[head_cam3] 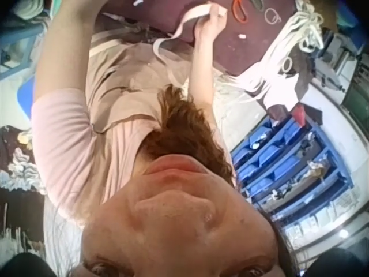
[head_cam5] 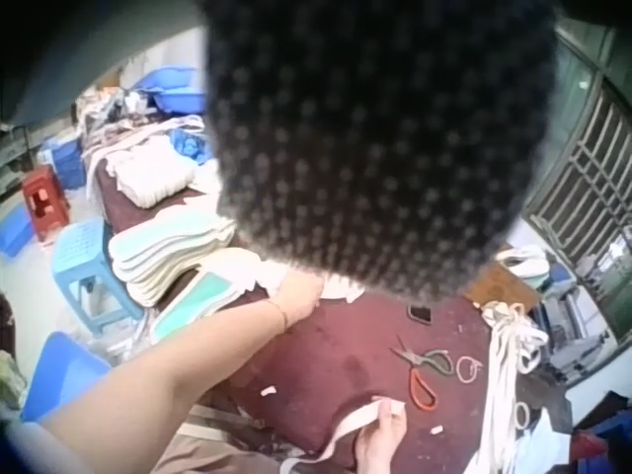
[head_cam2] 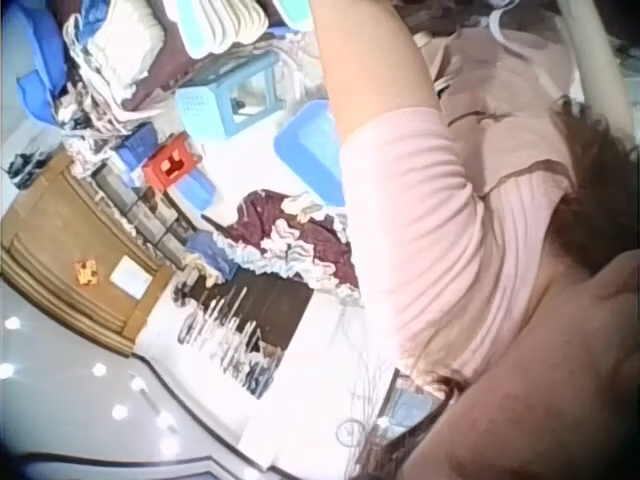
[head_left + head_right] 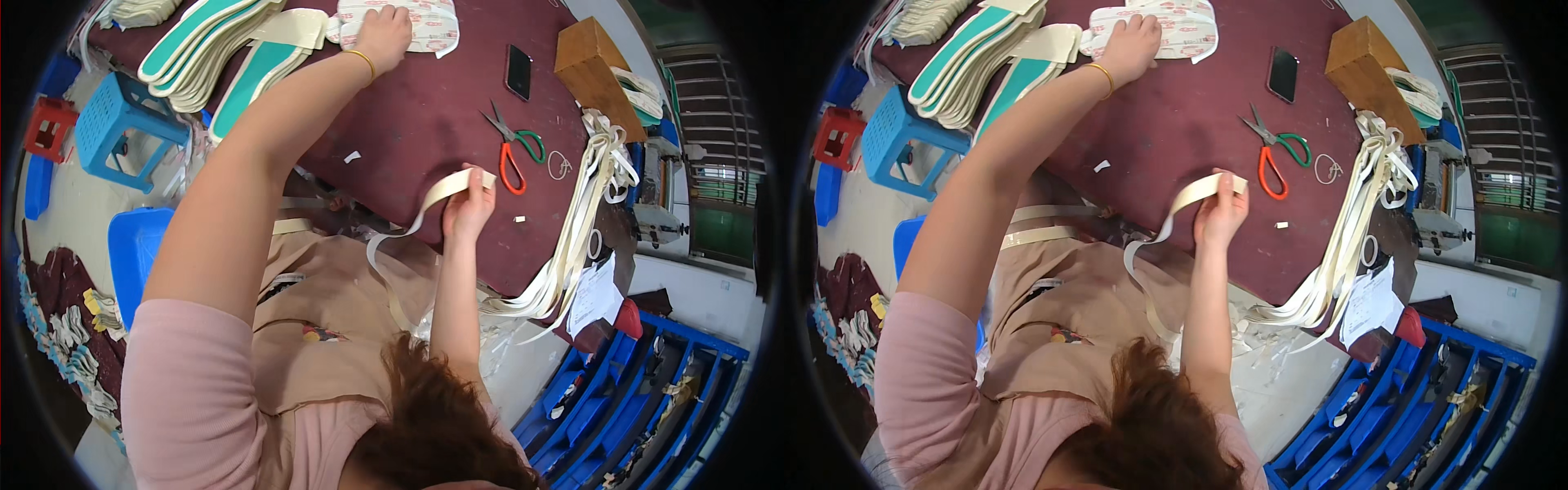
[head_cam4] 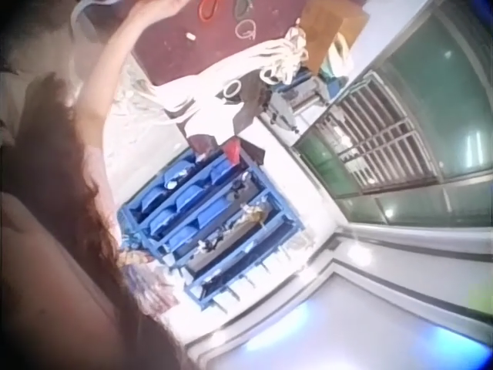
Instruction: Applying adhesive reinforcement tape to the perimeter of shoe insoles and trimming excess material with scissors.
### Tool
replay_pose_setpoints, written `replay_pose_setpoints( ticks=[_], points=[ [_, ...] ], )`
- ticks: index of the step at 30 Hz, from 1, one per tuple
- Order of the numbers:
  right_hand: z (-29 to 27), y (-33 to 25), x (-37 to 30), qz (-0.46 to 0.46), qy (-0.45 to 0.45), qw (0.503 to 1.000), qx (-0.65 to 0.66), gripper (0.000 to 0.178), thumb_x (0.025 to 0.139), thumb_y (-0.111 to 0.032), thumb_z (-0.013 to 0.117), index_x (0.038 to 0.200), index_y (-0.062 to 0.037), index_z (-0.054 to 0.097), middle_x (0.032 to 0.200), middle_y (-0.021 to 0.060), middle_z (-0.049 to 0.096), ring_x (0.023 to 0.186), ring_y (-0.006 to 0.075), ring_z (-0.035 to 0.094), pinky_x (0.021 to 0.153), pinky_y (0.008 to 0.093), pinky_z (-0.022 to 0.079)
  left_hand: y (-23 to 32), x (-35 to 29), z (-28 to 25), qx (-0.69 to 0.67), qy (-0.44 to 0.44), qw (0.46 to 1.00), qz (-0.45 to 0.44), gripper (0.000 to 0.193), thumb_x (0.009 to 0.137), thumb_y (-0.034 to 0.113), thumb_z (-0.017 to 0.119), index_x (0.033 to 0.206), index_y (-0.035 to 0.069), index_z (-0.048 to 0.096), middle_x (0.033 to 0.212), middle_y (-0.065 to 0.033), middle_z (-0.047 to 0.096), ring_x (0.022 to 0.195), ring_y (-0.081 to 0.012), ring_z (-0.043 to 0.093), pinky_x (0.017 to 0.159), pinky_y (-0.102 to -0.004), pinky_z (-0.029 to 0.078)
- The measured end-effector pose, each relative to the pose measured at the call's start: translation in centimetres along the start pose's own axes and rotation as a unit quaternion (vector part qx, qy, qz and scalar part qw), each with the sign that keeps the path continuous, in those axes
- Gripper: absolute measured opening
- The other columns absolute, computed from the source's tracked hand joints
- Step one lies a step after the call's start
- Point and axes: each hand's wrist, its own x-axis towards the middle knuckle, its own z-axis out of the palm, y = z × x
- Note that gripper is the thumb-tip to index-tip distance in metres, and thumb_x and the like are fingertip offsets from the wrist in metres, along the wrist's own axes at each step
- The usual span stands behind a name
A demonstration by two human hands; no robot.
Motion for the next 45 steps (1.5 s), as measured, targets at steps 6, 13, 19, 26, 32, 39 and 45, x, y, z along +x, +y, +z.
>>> replay_pose_setpoints(
  ticks=[6, 13, 19, 26, 32, 39, 45],
  points=[
    [0.8, -0.4, -0.2, 0.008, -0.020, 1.000, -0.020, 0.012, 0.090, -0.012, 0.059, 0.094, -0.0010, 0.055, 0.093, 0.0085, 0.062, 0.083, 0.0111, 0.057, 0.076, 0.0245, 0.045, -0.2, 2.2, -0.2, 0.112, -0.156, 0.981, 0.021, 0.039, 0.079, 0.022, 0.065, 0.108, -0.002, 0.055, 0.109, -0.0128, 0.054, 0.100, -0.0227, 0.054, 0.077, -0.0365, 0.049],
    [0.6, 0.3, -0.2, 0.001, -0.030, 0.999, -0.028, 0.015, 0.089, -0.013, 0.061, 0.095, -0.0006, 0.055, 0.094, 0.0080, 0.061, 0.084, 0.0113, 0.056, 0.079, 0.0252, 0.045, -4.5, 1.9, 0.2, -0.244, 0.199, 0.943, 0.107, 0.025, 0.081, 0.016, 0.056, 0.099, -0.001, 0.059, 0.093, -0.0194, 0.060, 0.088, -0.0350, 0.057, 0.075, -0.0433, 0.047],
    [0.6, 0.3, -0.1, -0.010, -0.027, 0.999, -0.027, 0.017, 0.089, -0.015, 0.061, 0.097, -0.0010, 0.056, 0.096, 0.0064, 0.061, 0.085, 0.0113, 0.056, 0.079, 0.0257, 0.045, -3.6, -1.3, -3.2, -0.333, 0.162, 0.929, -0.019, 0.021, 0.084, 0.015, 0.050, 0.095, 0.001, 0.061, 0.086, -0.0202, 0.062, 0.081, -0.0417, 0.056, 0.073, -0.0479, 0.045],
    [0.5, 0.9, -0.1, -0.026, -0.040, 0.998, -0.043, 0.013, 0.091, -0.013, 0.057, 0.098, -0.0027, 0.054, 0.093, 0.0072, 0.061, 0.080, 0.0115, 0.057, 0.074, 0.0243, 0.046, 1.1, -0.5, -9.9, -0.710, 0.239, 0.662, 0.012, 0.020, 0.088, 0.015, 0.045, 0.098, 0.004, 0.059, 0.093, -0.0123, 0.060, 0.085, -0.0290, 0.058, 0.074, -0.0462, 0.046],
    [1.1, -0.4, -1.6, 0.031, -0.092, 0.993, -0.066, 0.015, 0.091, -0.012, 0.057, 0.101, -0.0015, 0.056, 0.090, 0.0055, 0.060, 0.077, 0.0120, 0.058, 0.071, 0.0240, 0.048, -3.6, -7.6, -13.2, -0.908, 0.038, 0.359, -0.212, 0.034, 0.086, 0.022, 0.060, 0.110, -0.001, 0.056, 0.108, -0.0131, 0.059, 0.095, -0.0220, 0.059, 0.073, -0.0342, 0.051],
    [10.5, -5.2, -4.3, -0.122, -0.376, 0.840, -0.373, 0.014, 0.090, -0.009, 0.056, 0.098, 0.0006, 0.059, 0.079, 0.0021, 0.053, 0.061, 0.0068, 0.048, 0.051, 0.0199, 0.041, 2.4, -18.7, -15.9, -0.813, -0.122, 0.455, -0.344, 0.036, 0.085, 0.025, 0.064, 0.110, 0.000, 0.058, 0.086, -0.0081, 0.064, 0.074, -0.0117, 0.062, 0.062, -0.0272, 0.052],
    [10.4, -5.2, -5.3, 0.389, -0.274, 0.860, 0.184, 0.013, 0.093, -0.011, 0.049, 0.095, -0.0001, 0.055, 0.079, 0.0052, 0.056, 0.049, 0.0044, 0.039, 0.038, 0.0189, 0.029, 3.8, -19.2, -16.1, -0.537, 0.056, 0.831, -0.138, 0.022, 0.082, 0.021, 0.068, 0.093, 0.002, 0.066, 0.071, -0.0058, 0.064, 0.061, -0.0083, 0.058, 0.055, -0.0260, 0.047]
  ],
)
